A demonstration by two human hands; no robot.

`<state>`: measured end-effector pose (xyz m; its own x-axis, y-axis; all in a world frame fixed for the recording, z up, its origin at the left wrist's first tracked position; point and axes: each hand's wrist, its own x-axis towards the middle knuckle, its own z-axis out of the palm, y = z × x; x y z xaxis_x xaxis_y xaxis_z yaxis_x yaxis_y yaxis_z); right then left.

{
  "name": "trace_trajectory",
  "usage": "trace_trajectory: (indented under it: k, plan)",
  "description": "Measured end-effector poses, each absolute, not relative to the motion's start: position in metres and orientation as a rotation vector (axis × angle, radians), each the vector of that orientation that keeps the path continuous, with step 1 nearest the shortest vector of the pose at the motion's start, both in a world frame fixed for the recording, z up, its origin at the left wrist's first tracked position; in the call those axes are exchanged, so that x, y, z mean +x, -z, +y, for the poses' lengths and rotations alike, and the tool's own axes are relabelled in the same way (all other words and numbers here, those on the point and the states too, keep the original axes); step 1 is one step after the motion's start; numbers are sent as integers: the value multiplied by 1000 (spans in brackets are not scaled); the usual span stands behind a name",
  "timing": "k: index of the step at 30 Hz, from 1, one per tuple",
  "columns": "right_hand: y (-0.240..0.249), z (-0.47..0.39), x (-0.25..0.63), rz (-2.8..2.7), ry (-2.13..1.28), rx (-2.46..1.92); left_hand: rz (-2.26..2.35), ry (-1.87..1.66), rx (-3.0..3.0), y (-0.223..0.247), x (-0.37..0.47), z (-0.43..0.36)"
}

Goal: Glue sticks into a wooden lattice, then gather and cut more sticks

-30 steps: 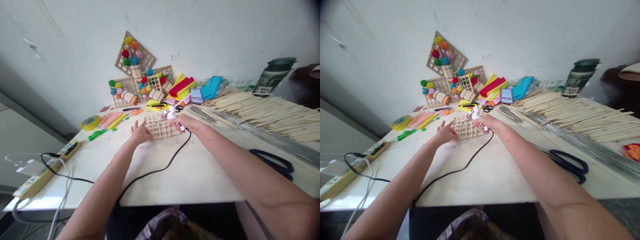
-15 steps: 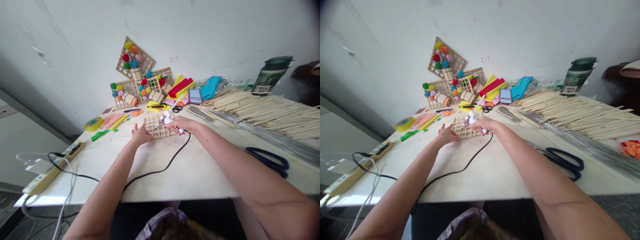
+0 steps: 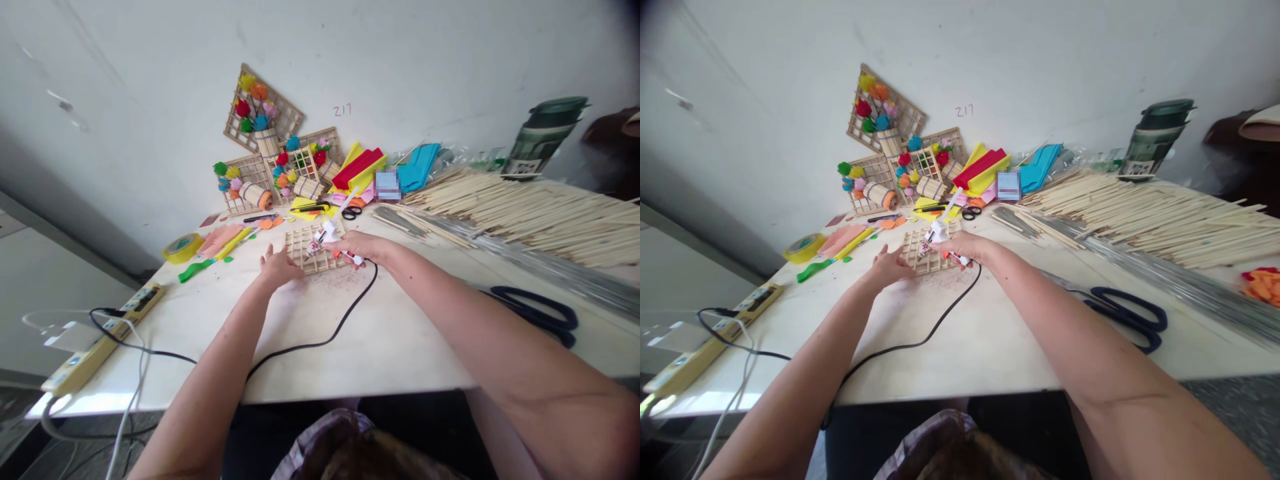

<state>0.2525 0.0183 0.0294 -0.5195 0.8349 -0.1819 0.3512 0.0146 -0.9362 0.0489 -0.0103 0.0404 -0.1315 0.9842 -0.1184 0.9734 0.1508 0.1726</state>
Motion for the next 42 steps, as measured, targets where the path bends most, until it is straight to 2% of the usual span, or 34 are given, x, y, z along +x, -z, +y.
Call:
trace_trajectory:
  k: [17, 42]
  plan:
    - [-34, 10, 246, -1885, -1457, -1279, 2190, -170, 1940, -45, 49, -14]
    - [-35, 10, 248, -1850, -1458, -1308, 2150, -118, 1987, -35, 44, -11]
